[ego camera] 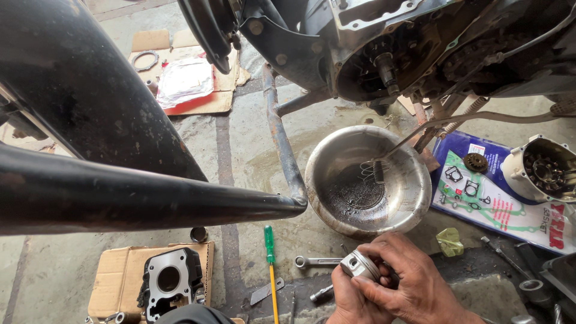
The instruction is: The person sits on the floor of a motorcycle repair shop and fits piston rings onto a piston by hand, pressing each ring into the piston grooves one at a time. They briefly reach to a cardboard sheet holding other engine parts before returning to work on the piston.
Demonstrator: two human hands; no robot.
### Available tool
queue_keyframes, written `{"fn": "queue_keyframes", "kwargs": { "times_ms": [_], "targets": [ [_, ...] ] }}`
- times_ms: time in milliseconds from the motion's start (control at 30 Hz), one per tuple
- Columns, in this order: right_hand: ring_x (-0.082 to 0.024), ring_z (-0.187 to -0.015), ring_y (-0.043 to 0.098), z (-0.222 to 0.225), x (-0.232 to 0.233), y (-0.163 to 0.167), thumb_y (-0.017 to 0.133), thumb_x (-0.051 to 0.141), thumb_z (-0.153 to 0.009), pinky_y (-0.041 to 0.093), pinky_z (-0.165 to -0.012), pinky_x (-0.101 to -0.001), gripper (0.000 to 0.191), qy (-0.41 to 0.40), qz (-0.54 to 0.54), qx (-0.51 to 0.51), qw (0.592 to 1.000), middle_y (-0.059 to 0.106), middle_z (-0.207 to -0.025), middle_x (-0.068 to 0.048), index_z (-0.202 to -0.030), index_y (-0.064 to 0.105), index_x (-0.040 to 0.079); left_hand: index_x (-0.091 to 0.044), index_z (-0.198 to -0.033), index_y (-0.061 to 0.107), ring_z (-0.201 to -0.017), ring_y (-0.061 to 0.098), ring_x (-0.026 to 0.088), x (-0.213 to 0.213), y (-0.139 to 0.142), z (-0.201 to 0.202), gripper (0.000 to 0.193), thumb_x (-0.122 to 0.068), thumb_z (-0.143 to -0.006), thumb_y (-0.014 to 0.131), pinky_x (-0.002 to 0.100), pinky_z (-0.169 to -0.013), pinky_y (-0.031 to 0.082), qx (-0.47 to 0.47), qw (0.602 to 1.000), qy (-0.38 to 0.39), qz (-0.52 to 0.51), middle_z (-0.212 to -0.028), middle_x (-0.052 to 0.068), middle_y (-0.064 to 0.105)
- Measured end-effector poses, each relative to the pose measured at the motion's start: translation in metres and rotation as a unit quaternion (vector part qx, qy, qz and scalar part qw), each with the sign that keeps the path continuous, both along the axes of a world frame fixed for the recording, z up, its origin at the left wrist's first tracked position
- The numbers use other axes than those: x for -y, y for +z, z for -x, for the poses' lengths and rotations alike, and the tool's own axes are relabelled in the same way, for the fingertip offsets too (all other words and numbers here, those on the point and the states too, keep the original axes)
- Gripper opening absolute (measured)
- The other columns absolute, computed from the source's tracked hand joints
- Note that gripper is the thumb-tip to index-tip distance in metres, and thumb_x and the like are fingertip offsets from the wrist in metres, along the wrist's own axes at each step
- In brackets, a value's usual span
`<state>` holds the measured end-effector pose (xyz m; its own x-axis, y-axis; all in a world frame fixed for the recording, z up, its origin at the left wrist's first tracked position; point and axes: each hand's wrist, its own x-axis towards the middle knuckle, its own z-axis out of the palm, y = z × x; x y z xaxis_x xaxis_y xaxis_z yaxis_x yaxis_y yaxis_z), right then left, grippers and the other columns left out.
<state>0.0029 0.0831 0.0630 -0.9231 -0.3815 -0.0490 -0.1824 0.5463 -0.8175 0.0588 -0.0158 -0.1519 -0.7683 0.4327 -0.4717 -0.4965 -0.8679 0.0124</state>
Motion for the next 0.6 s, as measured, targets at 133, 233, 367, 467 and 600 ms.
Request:
{"fn": "queue_keyframes", "kwargs": {
  "times_ms": [133,233,367,467,600],
  "targets": [
    [-0.021,-0.094,0.064,-0.001,0.0,-0.001,0.087,0.026,-0.071,0.058,-0.077,-0.0334,0.048,0.013,0.011,-0.055,0.998,0.067,-0.102,-0.007,-0.111,0.07,0.005,-0.005,-0.099,0.063,-0.082,0.056,0.018,0.002,0.01,0.002,0.071,-0.071,-0.088,0.041,0.028,-0.072,0.053,0.035,0.999,-0.008,-0.001,-0.088,0.006,0.06],
    [-0.02,-0.093,0.065,0.0,-0.003,-0.001,0.088,0.026,-0.071,0.058,-0.077,-0.0338,0.053,0.011,0.001,-0.017,1.0,0.068,-0.099,-0.006,-0.118,0.071,0.008,-0.006,-0.092,0.063,-0.076,0.058,0.019,0.004,0.039,0.012,0.068,-0.069,-0.087,0.039,0.03,-0.065,0.053,0.014,1.0,-0.003,0.016,-0.083,0.006,0.062],
    [-0.019,-0.098,0.065,0.002,-0.008,-0.003,0.081,0.021,-0.078,0.058,-0.083,-0.0344,0.045,0.001,0.018,0.055,0.998,0.066,-0.105,-0.005,-0.121,0.068,0.014,-0.008,-0.096,0.065,-0.077,0.063,0.021,0.014,0.092,0.036,0.053,-0.055,-0.094,0.042,0.035,-0.07,0.054,0.075,0.996,0.041,0.038,-0.084,0.008,0.065],
    [-0.019,-0.103,0.067,0.005,-0.008,-0.009,0.075,0.016,-0.082,0.06,-0.089,-0.0353,0.038,-0.016,0.046,0.074,0.996,0.067,-0.109,-0.004,-0.118,0.065,0.015,-0.007,-0.104,0.064,-0.086,0.068,0.021,0.024,0.13,0.045,0.052,-0.053,-0.098,0.041,0.038,-0.083,0.055,0.081,0.986,0.052,0.134,-0.09,0.008,0.068],
    [-0.02,-0.103,0.071,0.013,-0.015,-0.018,0.072,0.008,-0.081,0.063,-0.086,-0.0366,0.034,-0.07,0.032,0.114,0.99,0.068,-0.111,-0.005,-0.113,0.06,0.013,-0.008,-0.11,0.06,-0.088,0.068,0.022,0.028,0.16,0.051,0.049,-0.051,-0.1,0.039,0.04,-0.087,0.054,-0.014,0.988,0.029,0.153,-0.092,0.009,0.068]
  ]
}}
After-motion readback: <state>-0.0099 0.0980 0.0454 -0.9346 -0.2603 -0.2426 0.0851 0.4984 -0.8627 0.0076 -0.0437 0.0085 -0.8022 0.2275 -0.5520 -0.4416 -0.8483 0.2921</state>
